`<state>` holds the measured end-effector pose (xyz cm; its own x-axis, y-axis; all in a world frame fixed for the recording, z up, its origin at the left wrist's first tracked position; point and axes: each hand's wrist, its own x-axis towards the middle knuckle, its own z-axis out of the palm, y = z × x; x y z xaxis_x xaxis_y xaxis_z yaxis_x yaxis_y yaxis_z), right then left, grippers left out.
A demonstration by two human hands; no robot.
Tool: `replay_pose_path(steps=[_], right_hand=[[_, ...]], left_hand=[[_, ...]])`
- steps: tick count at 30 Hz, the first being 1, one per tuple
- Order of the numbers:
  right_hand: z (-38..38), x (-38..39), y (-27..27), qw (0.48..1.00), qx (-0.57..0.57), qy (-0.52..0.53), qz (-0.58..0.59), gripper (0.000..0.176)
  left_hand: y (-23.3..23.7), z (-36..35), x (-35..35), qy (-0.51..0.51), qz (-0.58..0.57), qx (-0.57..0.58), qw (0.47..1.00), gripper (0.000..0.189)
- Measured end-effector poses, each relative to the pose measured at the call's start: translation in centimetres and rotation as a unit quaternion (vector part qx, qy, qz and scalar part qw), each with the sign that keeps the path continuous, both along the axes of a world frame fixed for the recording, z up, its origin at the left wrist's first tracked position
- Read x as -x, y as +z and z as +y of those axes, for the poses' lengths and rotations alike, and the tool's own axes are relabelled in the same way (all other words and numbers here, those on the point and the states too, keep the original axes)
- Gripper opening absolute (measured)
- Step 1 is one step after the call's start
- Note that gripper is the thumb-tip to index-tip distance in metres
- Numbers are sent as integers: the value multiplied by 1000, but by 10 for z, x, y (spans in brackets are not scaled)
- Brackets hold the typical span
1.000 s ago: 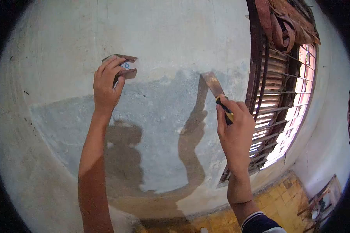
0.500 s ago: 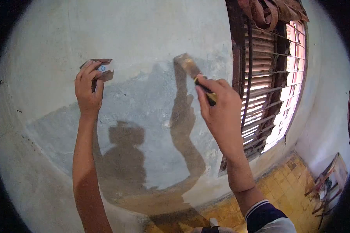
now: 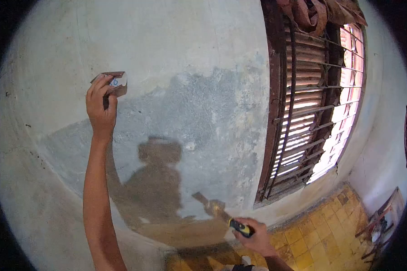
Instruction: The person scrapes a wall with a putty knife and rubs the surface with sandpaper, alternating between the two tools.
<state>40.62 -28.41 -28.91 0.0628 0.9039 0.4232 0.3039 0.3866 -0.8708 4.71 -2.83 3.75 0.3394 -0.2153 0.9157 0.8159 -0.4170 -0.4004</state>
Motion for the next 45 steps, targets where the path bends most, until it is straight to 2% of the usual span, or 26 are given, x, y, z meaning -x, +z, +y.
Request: replay_pose_path(steps=[1,4,6,7,8,10,14,16,17,18,22,27,31,35,38,42,45], right_hand=[[-7,-2,-14,999,32,11,27,36],[-19,-18,-43,990,142,26,9,37],[-8,-27,-59,997,64,12,31,39],[-3,-29,-59,999,26,5,42,39],[2,-33,-53,999,-23,-38,-9,39],[22,-45,-9,979,-123,-123,-108,40],[63,-55,73,953,-233,-168,-90,42],[90,-47,127,897,-377,-213,-93,42],[98,-44,142,878,-408,-229,-101,42],[107,-41,152,861,-428,-251,-110,42],[109,-22,192,878,-382,-261,-124,39],[143,7,230,870,-418,-232,-120,36],[127,15,231,847,-436,-268,-141,33],[134,20,233,857,-434,-252,-116,31],[123,27,241,860,-406,-282,-126,25],[114,26,239,848,-439,-270,-123,28],[122,33,245,866,-397,-272,-136,27]], left_hand=[[0,1,-3,-7,-16,0,1000,23],[-10,-5,-22,-40,-49,6,998,22],[-17,-18,-47,-77,-50,5,996,22],[-18,-22,-56,-52,-18,-3,998,22],[-18,-25,-64,-27,13,-9,1000,22],[-17,-27,-82,-12,62,-22,998,22],[8,-23,-113,-33,58,-38,997,21],[27,-7,-118,-63,28,-22,997,22],[32,0,-118,-80,11,-14,997,22],[32,6,-115,-45,32,-23,998,25],[32,8,-112,-54,37,-17,998,27],[30,9,-108,-47,45,-21,998,26],[30,16,-106,-45,39,-50,997,30],[30,16,-104,-57,43,-39,997,31],[29,15,-105,-62,46,-33,996,32],[28,19,-103,-51,47,-41,997,33],[28,20,-102,-66,51,-37,996,33]])
